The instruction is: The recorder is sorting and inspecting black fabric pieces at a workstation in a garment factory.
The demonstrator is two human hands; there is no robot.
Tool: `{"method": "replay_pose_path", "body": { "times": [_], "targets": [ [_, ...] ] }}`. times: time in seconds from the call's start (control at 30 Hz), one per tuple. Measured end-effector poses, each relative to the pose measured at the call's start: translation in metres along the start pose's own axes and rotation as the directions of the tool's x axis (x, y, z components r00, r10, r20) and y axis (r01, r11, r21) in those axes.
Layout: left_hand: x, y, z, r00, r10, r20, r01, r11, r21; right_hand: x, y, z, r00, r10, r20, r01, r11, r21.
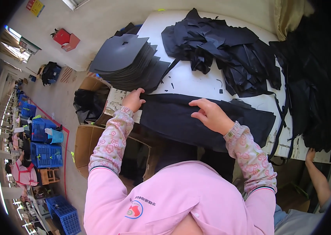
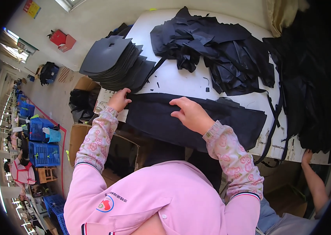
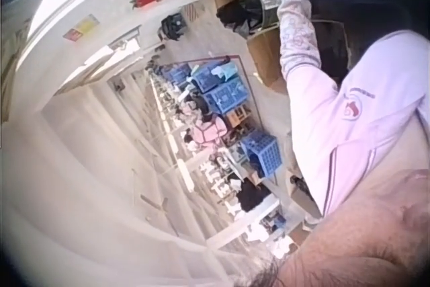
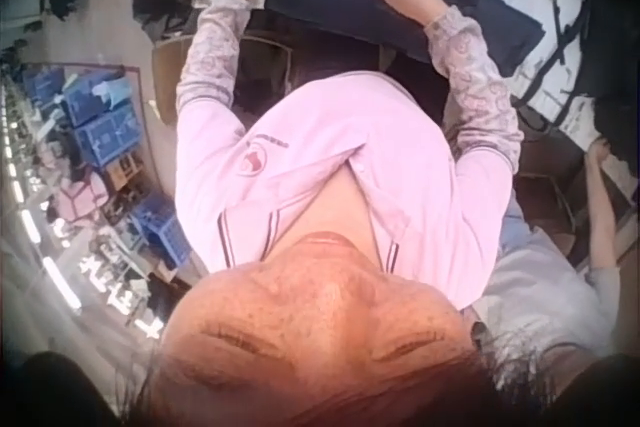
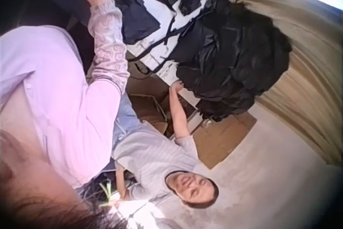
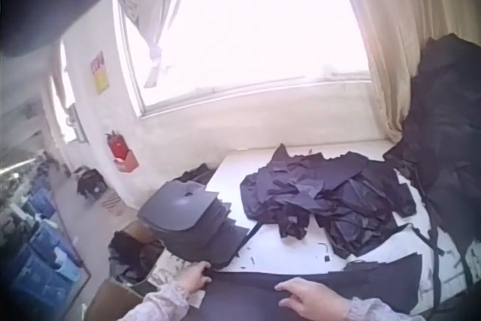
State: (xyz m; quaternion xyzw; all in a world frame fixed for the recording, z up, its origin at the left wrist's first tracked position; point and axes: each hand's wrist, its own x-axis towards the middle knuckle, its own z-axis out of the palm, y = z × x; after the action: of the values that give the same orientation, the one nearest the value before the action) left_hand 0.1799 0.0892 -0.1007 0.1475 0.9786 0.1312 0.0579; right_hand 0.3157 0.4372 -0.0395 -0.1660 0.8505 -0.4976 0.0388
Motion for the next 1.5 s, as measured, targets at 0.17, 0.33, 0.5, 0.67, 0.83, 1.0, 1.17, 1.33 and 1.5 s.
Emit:
{"method": "replay_pose_path", "body": {
  "times": [0.17,0.33,0.5,0.67,0.83,1.0,1.17,1.33,1.5],
  "targets": [
    [-0.002,0.004,0.001,0.995,0.005,-0.104,-0.009,0.999,-0.036,0.020,0.007,0.032,0.995,-0.071,0.070,0.077,0.993,-0.087],
    [-0.009,0.031,-0.028,0.991,-0.057,-0.117,0.030,0.975,-0.221,0.051,-0.001,0.059,0.995,-0.094,0.027,0.096,0.992,-0.087],
    [-0.011,0.046,-0.045,0.935,0.229,-0.270,-0.287,0.937,-0.199,0.094,-0.007,0.087,0.981,-0.150,-0.124,0.136,0.984,-0.116],
    [-0.030,0.065,-0.077,0.995,0.089,-0.041,-0.097,0.837,-0.539,0.119,-0.010,0.103,0.968,-0.191,-0.161,0.208,0.974,0.095],
    [0.005,0.070,-0.138,0.703,0.392,-0.594,-0.434,0.898,0.079,0.092,-0.006,0.059,0.976,0.018,-0.218,0.055,0.944,0.326],
    [0.042,0.003,-0.143,0.960,0.122,-0.253,-0.143,0.988,-0.066,0.075,-0.011,0.040,0.971,0.011,-0.240,0.066,0.948,0.312],
    [0.046,-0.003,-0.145,0.955,0.149,-0.257,-0.196,0.967,-0.166,0.068,-0.007,0.035,0.963,-0.017,-0.268,0.116,0.927,0.358],
    [0.059,0.008,-0.134,0.915,0.218,-0.340,-0.232,0.973,-0.001,0.063,-0.011,0.032,0.967,0.000,-0.255,0.080,0.950,0.302],
    [0.036,0.002,-0.136,0.782,0.213,-0.585,-0.241,0.970,0.031,0.071,-0.011,0.049,0.952,-0.086,-0.295,0.172,0.945,0.278]
  ]
}}
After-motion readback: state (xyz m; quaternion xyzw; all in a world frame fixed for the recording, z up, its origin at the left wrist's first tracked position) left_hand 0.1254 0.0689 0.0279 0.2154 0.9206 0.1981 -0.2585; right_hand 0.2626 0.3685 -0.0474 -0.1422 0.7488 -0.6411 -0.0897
